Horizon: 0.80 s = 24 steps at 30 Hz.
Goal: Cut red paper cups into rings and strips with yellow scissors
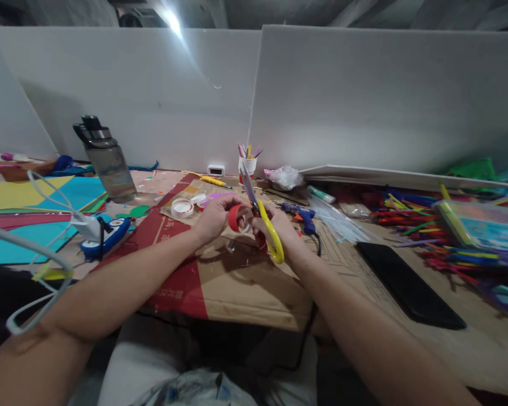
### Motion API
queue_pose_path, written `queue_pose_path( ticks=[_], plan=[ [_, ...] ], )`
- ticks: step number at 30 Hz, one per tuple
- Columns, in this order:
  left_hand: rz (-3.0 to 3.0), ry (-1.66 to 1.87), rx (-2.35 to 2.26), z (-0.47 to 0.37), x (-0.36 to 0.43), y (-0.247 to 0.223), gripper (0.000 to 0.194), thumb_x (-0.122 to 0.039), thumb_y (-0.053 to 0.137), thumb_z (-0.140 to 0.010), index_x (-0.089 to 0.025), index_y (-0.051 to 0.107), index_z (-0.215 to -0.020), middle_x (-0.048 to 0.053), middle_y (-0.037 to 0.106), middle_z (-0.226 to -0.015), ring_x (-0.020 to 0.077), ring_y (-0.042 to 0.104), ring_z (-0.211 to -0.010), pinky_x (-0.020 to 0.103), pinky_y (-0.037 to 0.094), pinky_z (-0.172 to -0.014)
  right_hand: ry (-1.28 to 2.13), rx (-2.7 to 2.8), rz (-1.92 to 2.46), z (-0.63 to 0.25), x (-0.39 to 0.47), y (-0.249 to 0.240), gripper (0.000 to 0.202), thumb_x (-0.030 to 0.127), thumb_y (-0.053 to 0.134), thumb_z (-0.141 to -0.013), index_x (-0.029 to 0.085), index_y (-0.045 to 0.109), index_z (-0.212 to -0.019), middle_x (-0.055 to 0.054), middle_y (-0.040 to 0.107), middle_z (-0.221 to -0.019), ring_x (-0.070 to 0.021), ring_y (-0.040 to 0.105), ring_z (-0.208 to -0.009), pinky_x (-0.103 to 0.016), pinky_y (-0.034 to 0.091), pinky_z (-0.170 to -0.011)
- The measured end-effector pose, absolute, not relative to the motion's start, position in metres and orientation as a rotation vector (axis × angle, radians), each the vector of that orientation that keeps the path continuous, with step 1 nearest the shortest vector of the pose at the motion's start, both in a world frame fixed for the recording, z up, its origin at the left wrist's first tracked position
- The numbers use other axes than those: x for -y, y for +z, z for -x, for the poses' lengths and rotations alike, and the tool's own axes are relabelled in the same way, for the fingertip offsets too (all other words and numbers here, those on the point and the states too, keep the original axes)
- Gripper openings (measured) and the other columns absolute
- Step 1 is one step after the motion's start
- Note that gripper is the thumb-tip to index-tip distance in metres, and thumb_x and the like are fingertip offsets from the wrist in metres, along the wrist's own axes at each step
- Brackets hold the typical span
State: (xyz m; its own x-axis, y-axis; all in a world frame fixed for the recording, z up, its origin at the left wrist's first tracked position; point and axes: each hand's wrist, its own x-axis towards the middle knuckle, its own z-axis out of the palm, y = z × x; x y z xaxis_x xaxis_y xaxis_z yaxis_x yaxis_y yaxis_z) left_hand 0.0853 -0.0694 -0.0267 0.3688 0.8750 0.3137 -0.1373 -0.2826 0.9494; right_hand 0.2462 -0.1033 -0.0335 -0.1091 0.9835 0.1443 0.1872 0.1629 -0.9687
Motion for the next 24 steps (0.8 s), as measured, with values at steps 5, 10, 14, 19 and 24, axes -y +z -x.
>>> queue_pose_path(
  ticks=[5, 10, 14, 19, 24],
  plan=[
    [-1.382, 1.461, -0.617, -0.073, 0.052, -0.019, 0.030, -0.036, 0.079, -0.071, -0.017, 0.060, -0.084, -0.002, 0.064, -0.061, 0.0104, 0.059, -0.048, 0.022, 0.046, -0.049, 0.760, 1.678, 1.147, -0.251, 0.096, -0.038, 0.037, 0.039, 0.062, -0.074, 0.021, 0.056, -0.106, -0.004, 0.065, -0.095, -0.0191, 0.058, -0.082, -0.034, 0.049, -0.077],
    [-1.406, 1.583, -0.603, -0.064, 0.043, -0.014, 0.024, -0.030, 0.077, -0.073, -0.016, 0.061, -0.084, -0.001, 0.065, -0.068, 0.0087, 0.060, -0.058, 0.022, 0.048, -0.058, 0.552, 1.868, 1.279, -0.254, 0.099, -0.039, 0.032, 0.040, 0.055, -0.083, 0.019, 0.056, -0.108, -0.006, 0.063, -0.094, -0.0217, 0.056, -0.084, -0.037, 0.045, -0.078],
    [-1.346, 1.566, -0.632, -0.065, 0.048, -0.014, 0.019, -0.025, 0.075, -0.075, -0.016, 0.060, -0.082, -0.001, 0.063, -0.068, 0.0083, 0.059, -0.060, 0.021, 0.046, -0.059, 0.352, 1.954, 1.279, -0.252, 0.105, -0.037, 0.028, 0.037, 0.051, -0.088, 0.019, 0.058, -0.108, -0.006, 0.062, -0.091, -0.0203, 0.054, -0.079, -0.034, 0.042, -0.074],
    [-1.189, 1.518, -0.637, -0.076, 0.058, -0.011, 0.017, -0.023, 0.071, -0.074, -0.017, 0.055, -0.075, -0.004, 0.054, -0.059, 0.0089, 0.056, -0.055, 0.023, 0.046, -0.058, 0.228, 1.979, 1.294, -0.251, 0.104, -0.040, 0.021, 0.035, 0.050, -0.089, 0.019, 0.057, -0.100, -0.006, 0.060, -0.087, -0.0198, 0.051, -0.076, -0.032, 0.040, -0.070],
    [-1.168, 1.559, -0.605, -0.080, 0.059, -0.012, 0.017, -0.021, 0.070, -0.073, -0.017, 0.053, -0.074, -0.003, 0.060, -0.066, 0.0085, 0.057, -0.057, 0.024, 0.048, -0.062, 0.213, 1.995, 1.306, -0.251, 0.101, -0.043, 0.017, 0.035, 0.051, -0.088, 0.020, 0.056, -0.093, -0.004, 0.058, -0.083, -0.0193, 0.050, -0.074, -0.031, 0.038, -0.067]
  ],
)
